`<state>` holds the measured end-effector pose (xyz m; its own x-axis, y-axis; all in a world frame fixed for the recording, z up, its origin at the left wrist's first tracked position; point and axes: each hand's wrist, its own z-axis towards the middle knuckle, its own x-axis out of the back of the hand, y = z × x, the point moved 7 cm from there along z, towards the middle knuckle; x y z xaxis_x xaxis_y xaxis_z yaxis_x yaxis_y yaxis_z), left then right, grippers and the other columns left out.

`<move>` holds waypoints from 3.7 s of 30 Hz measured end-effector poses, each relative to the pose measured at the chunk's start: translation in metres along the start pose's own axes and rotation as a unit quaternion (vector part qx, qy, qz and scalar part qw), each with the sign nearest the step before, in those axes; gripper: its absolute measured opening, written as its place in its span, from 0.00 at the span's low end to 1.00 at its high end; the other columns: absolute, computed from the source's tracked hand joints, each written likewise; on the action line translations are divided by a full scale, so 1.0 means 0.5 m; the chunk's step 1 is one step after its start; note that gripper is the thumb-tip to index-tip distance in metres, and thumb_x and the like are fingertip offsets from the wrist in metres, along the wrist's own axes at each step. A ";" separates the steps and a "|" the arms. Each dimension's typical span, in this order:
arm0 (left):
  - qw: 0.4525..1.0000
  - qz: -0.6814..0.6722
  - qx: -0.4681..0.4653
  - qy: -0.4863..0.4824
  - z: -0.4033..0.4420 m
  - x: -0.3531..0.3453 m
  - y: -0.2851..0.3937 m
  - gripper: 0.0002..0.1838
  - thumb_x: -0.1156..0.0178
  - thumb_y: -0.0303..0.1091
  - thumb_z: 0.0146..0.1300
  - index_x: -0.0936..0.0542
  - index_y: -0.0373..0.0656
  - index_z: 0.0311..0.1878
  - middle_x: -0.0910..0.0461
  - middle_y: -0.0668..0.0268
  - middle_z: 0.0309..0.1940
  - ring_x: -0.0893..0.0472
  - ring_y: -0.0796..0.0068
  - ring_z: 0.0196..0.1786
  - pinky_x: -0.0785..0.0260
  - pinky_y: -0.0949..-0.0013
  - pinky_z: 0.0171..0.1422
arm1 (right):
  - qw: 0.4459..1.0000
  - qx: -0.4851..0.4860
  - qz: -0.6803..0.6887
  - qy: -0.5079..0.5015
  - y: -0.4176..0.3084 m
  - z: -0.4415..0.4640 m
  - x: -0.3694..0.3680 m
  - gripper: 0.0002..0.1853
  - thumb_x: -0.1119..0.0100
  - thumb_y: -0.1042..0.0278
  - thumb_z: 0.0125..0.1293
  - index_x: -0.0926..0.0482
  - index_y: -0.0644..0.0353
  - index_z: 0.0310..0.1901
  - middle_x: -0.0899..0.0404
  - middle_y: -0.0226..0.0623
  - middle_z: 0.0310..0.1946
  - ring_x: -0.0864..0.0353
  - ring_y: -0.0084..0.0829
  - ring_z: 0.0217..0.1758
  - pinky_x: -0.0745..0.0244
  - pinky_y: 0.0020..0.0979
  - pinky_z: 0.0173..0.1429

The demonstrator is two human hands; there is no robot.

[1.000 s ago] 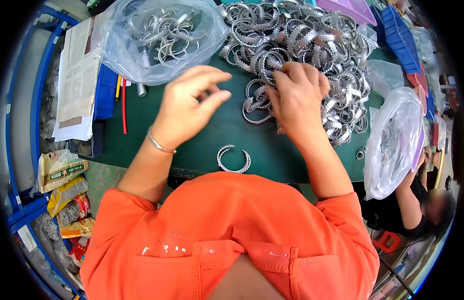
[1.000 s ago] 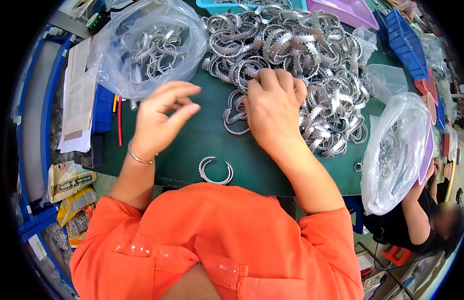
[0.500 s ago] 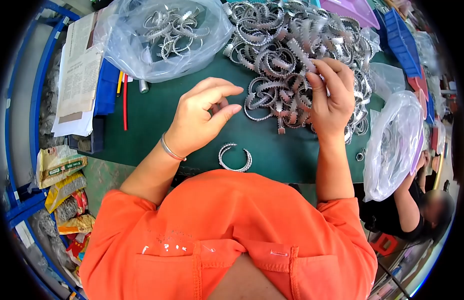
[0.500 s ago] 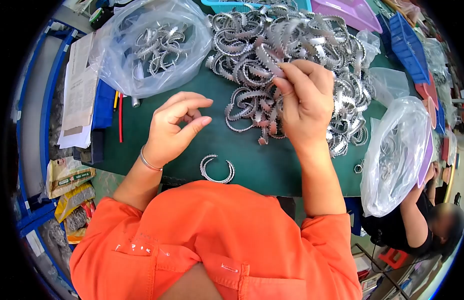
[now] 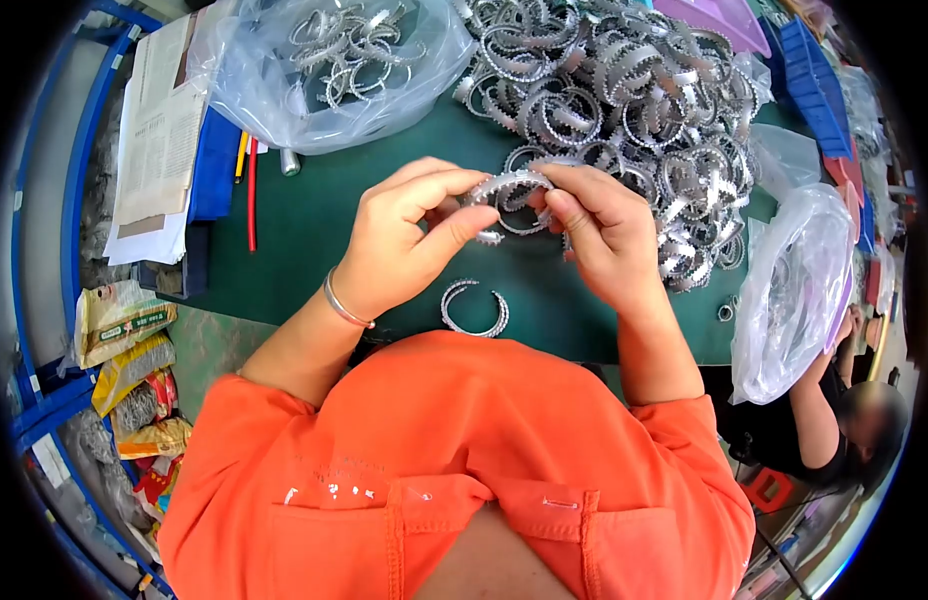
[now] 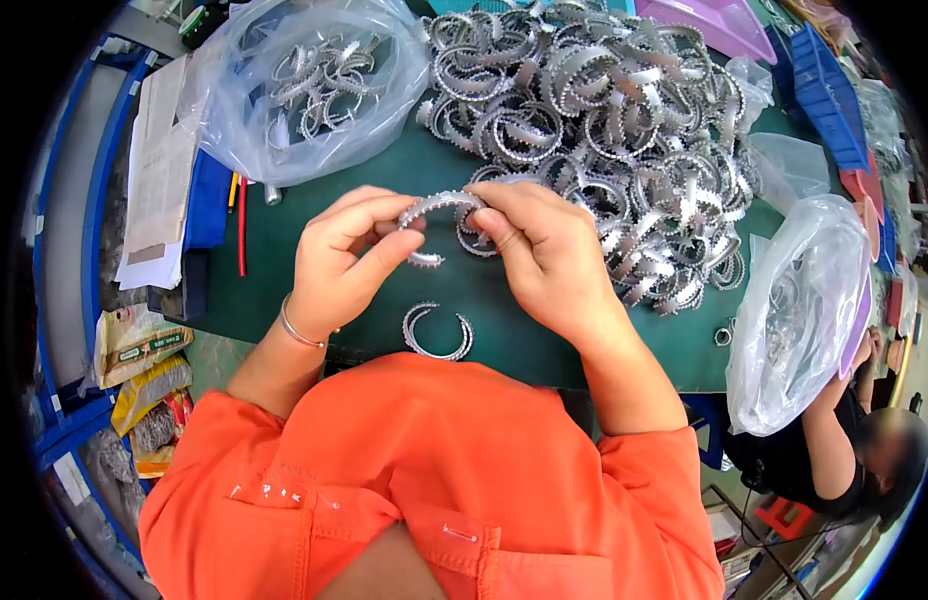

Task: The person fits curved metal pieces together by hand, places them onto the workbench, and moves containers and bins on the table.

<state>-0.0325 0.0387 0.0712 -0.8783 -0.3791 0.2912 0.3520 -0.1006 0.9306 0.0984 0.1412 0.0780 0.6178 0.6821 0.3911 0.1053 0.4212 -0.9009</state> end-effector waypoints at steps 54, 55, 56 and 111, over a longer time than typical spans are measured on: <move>0.883 -0.397 0.242 -0.068 -0.054 -0.074 -0.070 0.08 0.39 0.18 0.52 0.26 0.35 0.34 0.21 0.58 0.33 0.19 0.72 0.35 0.25 0.72 0.42 | 0.990 -0.001 0.127 0.065 0.011 -0.067 -0.025 0.07 0.51 0.74 0.65 0.24 0.66 0.40 0.23 0.38 0.32 0.24 0.27 0.34 0.29 0.25 0.39; 0.882 -0.406 0.233 -0.063 -0.054 -0.074 -0.070 0.08 0.39 0.18 0.52 0.27 0.35 0.34 0.21 0.58 0.33 0.19 0.71 0.35 0.25 0.71 0.42 | 0.989 0.023 0.121 0.083 0.005 -0.068 -0.019 0.07 0.51 0.75 0.65 0.24 0.66 0.40 0.23 0.38 0.32 0.24 0.27 0.34 0.29 0.25 0.39; 0.880 -0.415 0.223 -0.058 -0.053 -0.073 -0.069 0.08 0.39 0.18 0.52 0.27 0.35 0.34 0.21 0.57 0.33 0.19 0.70 0.35 0.24 0.71 0.42 | 0.989 0.022 0.121 0.083 0.005 -0.068 -0.021 0.07 0.51 0.75 0.65 0.24 0.66 0.40 0.23 0.38 0.32 0.24 0.27 0.34 0.29 0.25 0.39; 0.819 -0.446 0.358 -0.032 -0.073 -0.099 -0.139 0.15 0.47 0.35 0.65 0.28 0.35 0.50 0.21 0.62 0.34 0.23 0.79 0.31 0.29 0.79 0.34 | 0.988 0.132 -0.028 0.079 -0.001 -0.089 -0.060 0.13 0.29 0.74 0.43 0.24 0.61 0.29 0.25 0.32 0.25 0.27 0.25 0.21 0.32 0.22 0.23</move>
<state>-0.0016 0.0312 -0.0160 -0.7052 -0.3978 -0.5869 -0.7004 0.2621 0.6639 0.1145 0.0939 0.0583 0.7326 0.5610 0.3854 -0.0520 0.6107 -0.7901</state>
